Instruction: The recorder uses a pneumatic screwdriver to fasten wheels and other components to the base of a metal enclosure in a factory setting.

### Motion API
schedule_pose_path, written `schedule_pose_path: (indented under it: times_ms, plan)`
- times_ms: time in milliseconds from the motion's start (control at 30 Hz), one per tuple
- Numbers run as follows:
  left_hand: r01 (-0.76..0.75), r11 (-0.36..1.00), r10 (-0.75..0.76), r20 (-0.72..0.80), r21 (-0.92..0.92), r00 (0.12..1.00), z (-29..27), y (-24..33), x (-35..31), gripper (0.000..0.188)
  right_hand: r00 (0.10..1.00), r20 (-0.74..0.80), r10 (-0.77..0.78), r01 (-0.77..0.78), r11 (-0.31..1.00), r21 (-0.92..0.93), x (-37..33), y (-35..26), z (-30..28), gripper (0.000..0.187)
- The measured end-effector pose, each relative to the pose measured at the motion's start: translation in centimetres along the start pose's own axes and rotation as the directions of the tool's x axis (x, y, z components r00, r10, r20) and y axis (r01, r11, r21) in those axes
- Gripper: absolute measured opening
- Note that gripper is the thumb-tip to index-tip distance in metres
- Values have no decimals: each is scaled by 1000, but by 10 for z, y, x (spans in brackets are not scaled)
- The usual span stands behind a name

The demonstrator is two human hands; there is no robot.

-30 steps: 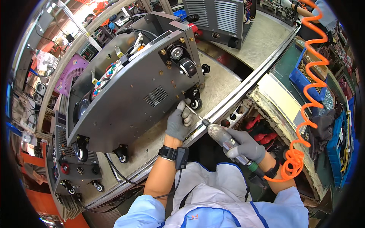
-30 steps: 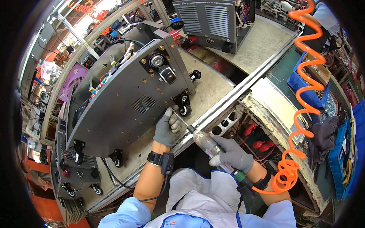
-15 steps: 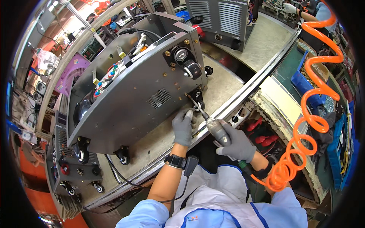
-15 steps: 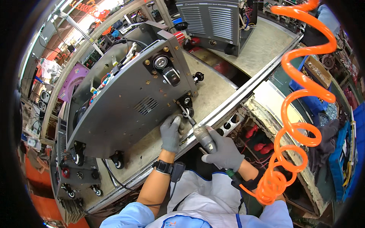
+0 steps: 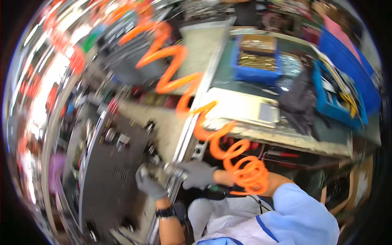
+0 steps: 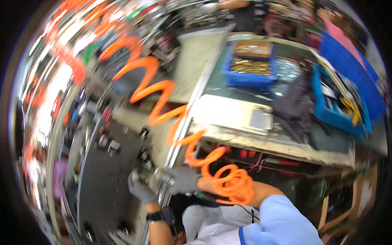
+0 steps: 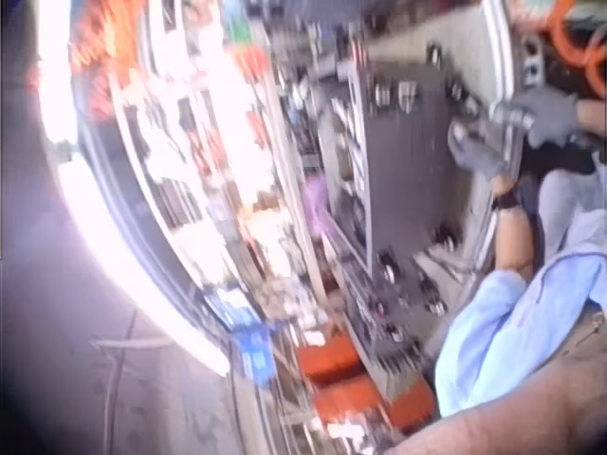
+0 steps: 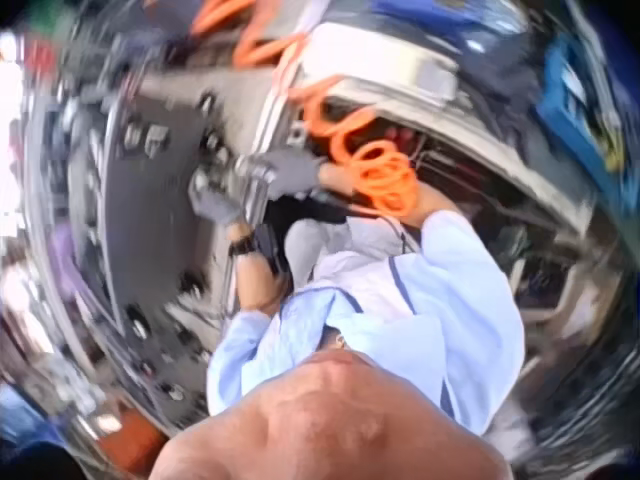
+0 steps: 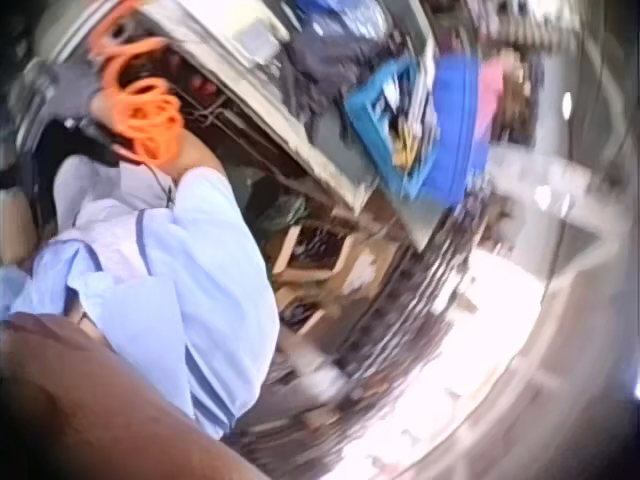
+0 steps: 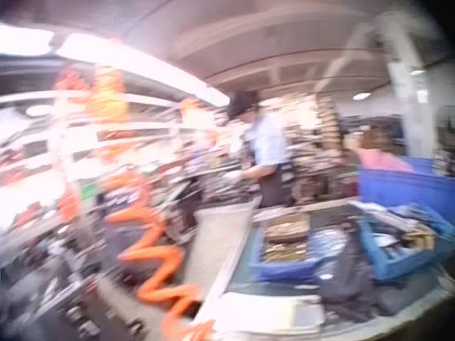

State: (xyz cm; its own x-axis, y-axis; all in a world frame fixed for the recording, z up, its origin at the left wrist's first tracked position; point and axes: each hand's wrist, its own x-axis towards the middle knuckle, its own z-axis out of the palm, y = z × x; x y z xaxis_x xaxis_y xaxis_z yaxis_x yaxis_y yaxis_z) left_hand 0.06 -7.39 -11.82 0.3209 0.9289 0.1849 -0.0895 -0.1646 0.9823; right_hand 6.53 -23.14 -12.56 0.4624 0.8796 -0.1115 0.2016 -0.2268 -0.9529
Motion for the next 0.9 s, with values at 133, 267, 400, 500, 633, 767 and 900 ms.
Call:
schedule_pose_path:
  times_ms: [133, 267, 400, 500, 633, 767, 900]
  plan:
    - [-8, 999, 25, 431, -41, 902, 31, 34, 7, 18, 991, -128, -31, -18, 931, -363, -12, 2, 14, 78]
    - [-440, 898, 232, 831, 17, 505, 121, 101, -22, 15, 979, -202, -38, 16, 994, -107, -45, 58, 28, 87]
    - [-734, 576, 435, 895, -359, -97, 253, 98, -53, 13, 987, -14, 160, -152, 959, 240, -146, 23, -50, 82]
    - [-752, 535, 395, 901, -386, -181, 347, 74, -91, 21, 963, -169, 212, -144, 928, 343, -192, 46, -38, 81]
    - [-841, 515, 1, 981, -166, -193, 430, 46, -137, 45, 855, -513, 71, 154, 911, 382, -242, 75, -17, 81]
    - [-914, 354, -21, 976, -197, -218, 465, 24, -139, 35, 790, -569, 226, 150, 830, 537, -277, 76, 3, 81]
    - [-899, 354, 28, 964, -256, -263, 478, 33, -133, 21, 760, -556, 338, 43, 826, 561, -284, 75, 12, 82]
